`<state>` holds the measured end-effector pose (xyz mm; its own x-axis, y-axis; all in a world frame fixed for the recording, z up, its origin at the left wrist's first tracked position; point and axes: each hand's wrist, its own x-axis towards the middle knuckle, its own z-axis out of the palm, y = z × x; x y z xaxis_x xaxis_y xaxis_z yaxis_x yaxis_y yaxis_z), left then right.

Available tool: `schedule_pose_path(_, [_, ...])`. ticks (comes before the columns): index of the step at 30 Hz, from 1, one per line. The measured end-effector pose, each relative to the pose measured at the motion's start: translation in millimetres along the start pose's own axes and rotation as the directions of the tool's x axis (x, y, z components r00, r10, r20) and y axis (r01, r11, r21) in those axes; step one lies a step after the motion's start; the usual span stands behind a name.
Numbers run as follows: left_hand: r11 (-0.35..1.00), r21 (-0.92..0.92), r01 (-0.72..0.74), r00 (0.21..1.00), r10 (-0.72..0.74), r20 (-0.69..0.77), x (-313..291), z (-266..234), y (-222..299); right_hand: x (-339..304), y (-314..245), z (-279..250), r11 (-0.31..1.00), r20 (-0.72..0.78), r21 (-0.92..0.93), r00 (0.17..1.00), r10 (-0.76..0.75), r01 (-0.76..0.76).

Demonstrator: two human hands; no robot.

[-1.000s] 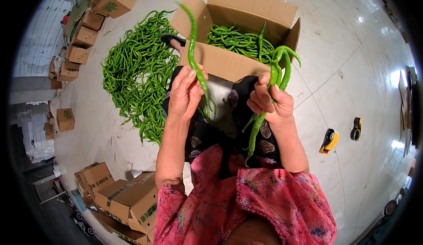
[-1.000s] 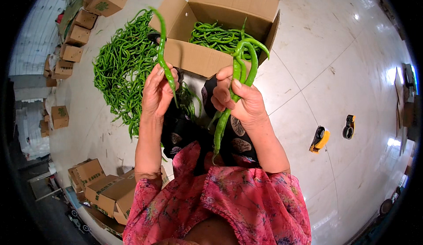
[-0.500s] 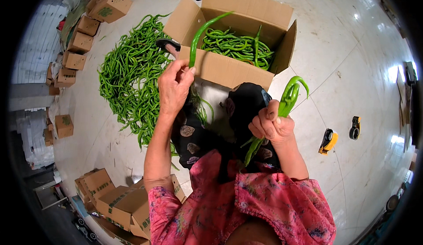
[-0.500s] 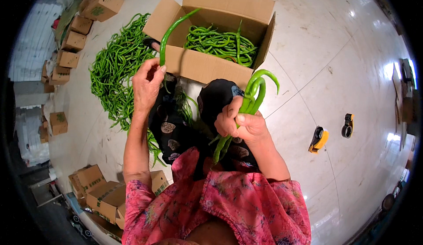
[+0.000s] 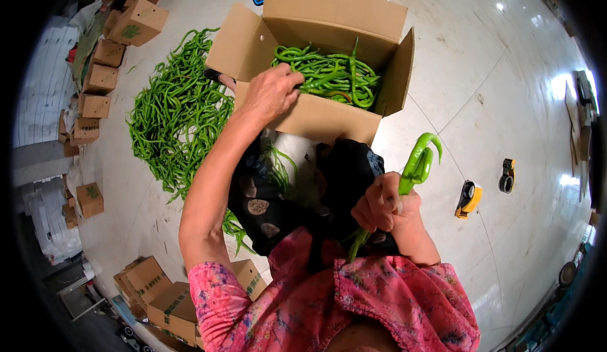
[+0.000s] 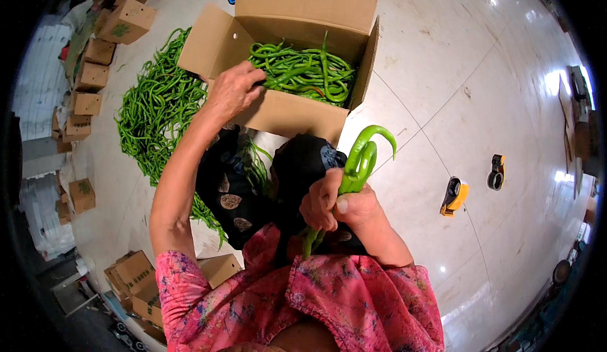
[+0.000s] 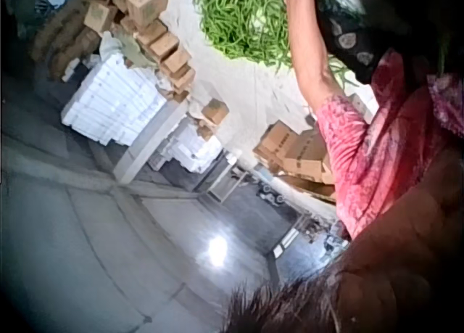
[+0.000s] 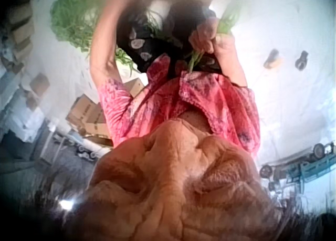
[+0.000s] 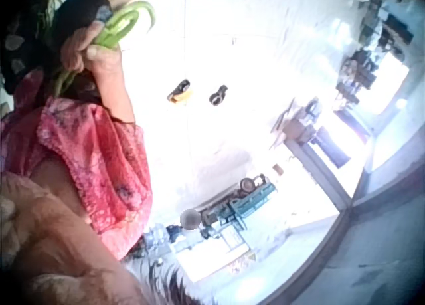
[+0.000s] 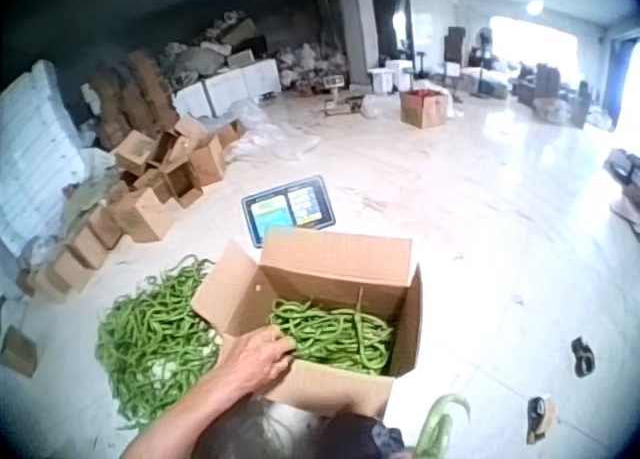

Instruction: The person sorts long green peppers by hand, picking them from a pile on the floor and arranging them inside a cardboard box.

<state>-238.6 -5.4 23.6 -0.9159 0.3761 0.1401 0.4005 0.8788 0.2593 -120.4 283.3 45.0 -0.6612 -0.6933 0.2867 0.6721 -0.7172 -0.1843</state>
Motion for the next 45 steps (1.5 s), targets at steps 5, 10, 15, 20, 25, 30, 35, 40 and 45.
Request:
schedule_pose_path(5, [0.981, -0.192, 0.03, 0.999, -0.021, 0.048, 38.2, 40.7, -4.5, 2.5, -9.6, 19.7, 1.0, -0.216, -0.006, 0.976, -0.004, 0.003])
schedule_pose_path(10, [0.922, -0.353, 0.16, 0.987, -0.154, 0.044, 96.3, 87.8, -13.2, 5.3, -19.3, 15.4, 0.999, -0.21, 0.048, 0.977, 0.031, -0.022])
schedule_pose_path(15, [0.744, -0.541, 0.392, 0.92, -0.318, 0.229, 144.5, 154.9, -14.7, 7.5, -23.2, 8.8, 0.997, -0.173, 0.065, 0.984, 0.041, -0.03])
schedule_pose_path(20, [0.668, -0.613, 0.422, 0.907, -0.315, 0.28, 146.4, 178.2, -9.1, 12.7, -29.9, 1.1, 0.996, -0.09, 0.054, 0.993, 0.082, -0.077])
schedule_pose_path(25, [0.135, -0.877, 0.461, 0.828, -0.421, 0.371, 125.5, 134.2, -34.0, 6.5, -28.8, -1.6, 0.99, -0.117, 0.099, 0.987, 0.113, -0.102])
schedule_pose_path(30, [0.967, -0.083, 0.241, 0.934, -0.208, 0.29, 94.8, 127.4, -70.0, 7.6, -25.7, -1.6, 0.986, -0.132, 0.103, 0.981, 0.143, -0.13])
schedule_pose_path(35, [0.937, 0.29, 0.193, 0.736, -0.334, 0.589, 99.3, 125.1, -71.9, 9.2, -29.4, 0.2, 0.989, -0.166, 0.084, 0.977, 0.136, -0.124])
schedule_pose_path(40, [0.956, 0.274, 0.109, 0.743, -0.261, 0.616, 98.6, 139.2, -85.4, 17.7, -33.0, 4.1, 0.985, -0.145, 0.099, 0.977, 0.154, -0.14])
schedule_pose_path(45, [0.982, 0.184, -0.033, 0.768, -0.093, 0.633, 93.5, 114.3, -72.8, 14.1, -33.0, 0.5, 0.983, -0.154, 0.119, 0.975, 0.16, -0.143])
